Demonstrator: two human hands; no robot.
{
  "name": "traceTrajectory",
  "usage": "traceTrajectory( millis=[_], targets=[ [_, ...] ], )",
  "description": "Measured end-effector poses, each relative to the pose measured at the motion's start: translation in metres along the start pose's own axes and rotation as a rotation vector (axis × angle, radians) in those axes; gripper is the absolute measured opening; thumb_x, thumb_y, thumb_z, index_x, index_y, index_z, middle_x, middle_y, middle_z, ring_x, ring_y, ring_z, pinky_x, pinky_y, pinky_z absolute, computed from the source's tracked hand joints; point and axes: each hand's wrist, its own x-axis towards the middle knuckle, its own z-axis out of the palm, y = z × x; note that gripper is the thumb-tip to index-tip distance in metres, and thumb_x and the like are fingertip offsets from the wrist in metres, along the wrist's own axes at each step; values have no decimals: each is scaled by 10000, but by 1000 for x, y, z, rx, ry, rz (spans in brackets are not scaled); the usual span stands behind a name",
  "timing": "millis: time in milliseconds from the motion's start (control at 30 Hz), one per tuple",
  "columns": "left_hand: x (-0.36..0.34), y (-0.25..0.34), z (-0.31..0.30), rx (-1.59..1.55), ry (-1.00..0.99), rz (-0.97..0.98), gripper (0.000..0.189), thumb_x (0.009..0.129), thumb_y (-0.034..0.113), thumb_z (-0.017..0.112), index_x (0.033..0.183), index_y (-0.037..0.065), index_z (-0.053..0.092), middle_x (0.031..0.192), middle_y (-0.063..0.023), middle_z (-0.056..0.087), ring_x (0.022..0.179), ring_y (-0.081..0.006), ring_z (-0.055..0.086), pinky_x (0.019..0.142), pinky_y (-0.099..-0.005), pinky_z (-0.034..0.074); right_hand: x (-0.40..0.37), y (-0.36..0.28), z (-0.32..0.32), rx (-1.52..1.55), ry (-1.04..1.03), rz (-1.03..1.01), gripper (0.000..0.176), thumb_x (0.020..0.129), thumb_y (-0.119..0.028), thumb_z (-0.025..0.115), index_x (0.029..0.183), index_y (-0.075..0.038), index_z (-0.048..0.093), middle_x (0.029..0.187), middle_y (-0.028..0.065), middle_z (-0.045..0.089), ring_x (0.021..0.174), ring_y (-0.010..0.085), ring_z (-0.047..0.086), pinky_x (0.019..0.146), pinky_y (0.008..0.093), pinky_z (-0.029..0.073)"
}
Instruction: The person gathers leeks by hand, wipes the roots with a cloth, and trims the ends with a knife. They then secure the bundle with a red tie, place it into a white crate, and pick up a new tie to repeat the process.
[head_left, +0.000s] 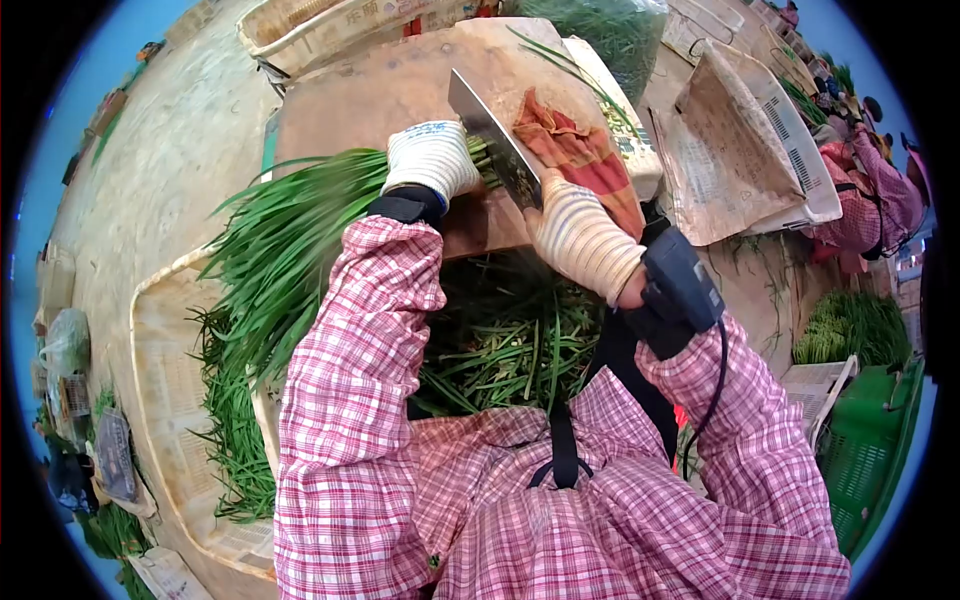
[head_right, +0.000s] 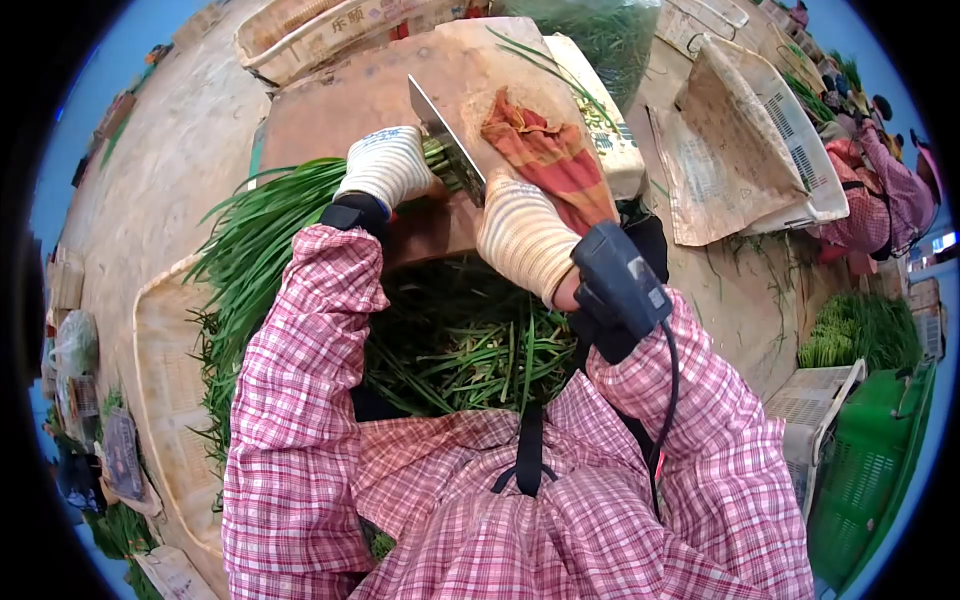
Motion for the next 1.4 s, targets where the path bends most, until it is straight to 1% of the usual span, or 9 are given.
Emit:
traceTrajectory(
  millis=[200, 233, 367, 600, 667, 733, 1000, 1067, 1400],
  targets=[
    [8, -2, 8, -18, 45, -45, 655, 609, 447, 869, 1112, 49, 733, 1110, -194, 730, 1058, -344, 701, 920, -435, 549, 59, 33, 56, -388, 61, -572, 157, 761, -103, 634, 807, 42, 669, 817, 229, 632, 683, 363, 650, 615, 426, 520],
    [-3, 2, -1, -7, 13, -20, 544, 684, 365, 811, 1133, 67, 740, 1118, -175, 735, 1072, -319, 707, 919, -433, 555, 56, 13, 22, -406, -297, -449, 174, 803, -78, 621, 903, 56, 669, 806, 241, 638, 710, 411, 651, 637, 456, 516],
    [1, 1, 1, -15, 45, -13, 580, 675, 378, 821, 1151, 59, 730, 1149, -182, 725, 1088, -317, 702, 932, -429, 554, 25, 9, 3, 5, -228, 136, 403, 847, -187, 646, 1136, 87, 584, 976, 338, 676, 972, 458, 671, 797, 514, 528],
    [4, -1, 2, -12, 14, -11, 653, 616, 430, 847, 1155, 85, 718, 1108, -182, 731, 1061, -330, 698, 934, -421, 537, 68, 47, 27, -528, -125, -797, 145, 754, -95, 625, 750, -14, 746, 642, 185, 656, 641, 346, 695, 581, 454, 551],
    [-1, -1, -2, -26, -53, -2, 675, 623, 434, 845, 1158, 48, 704, 1121, -187, 726, 1063, -327, 695, 940, -422, 531, 55, 11, -14, 233, -573, 113, 153, 753, -71, 616, 754, 16, 742, 669, 183, 680, 659, 346, 711, 574, 454, 565],
    [2, 4, -7, 22, -78, -30, 677, 626, 442, 845, 1152, 42, 700, 1126, -188, 725, 1072, -326, 693, 942, -422, 529, 67, 36, 15, -540, -193, -891, 192, 797, -89, 590, 777, 24, 744, 714, 212, 697, 696, 348, 724, 614, 452, 571],
    [10, -8, 8, -39, -19, 31, 784, 502, 488, 913, 1104, 24, 715, 1082, -203, 731, 1030, -323, 705, 906, -389, 543, 61, 38, -5, 315, -273, 117, 263, 876, -132, 511, 964, 93, 617, 684, 206, 645, 526, 290, 667, 449, 404, 508],
    [7, -5, 1, -29, -9, 29, 906, 500, 512, 923, 1203, 8, 654, 1158, -232, 698, 1076, -335, 684, 916, -375, 540, 42, 59, -5, 304, -31, -10, 299, 875, -176, 549, 1010, 88, 588, 669, 176, 641, 495, 264, 653, 418, 401, 494],
    [-6, 1, 20, 156, 165, 36, 974, 522, 451, 944, 1316, 40, 558, 1177, -193, 668, 1107, -346, 656, 946, -434, 526, -15, 37, -50, 749, -489, 290, 299, 974, -289, 576, 1032, -1, 520, 699, 77, 595, 491, 200, 610, 428, 340, 518]
  ],
)
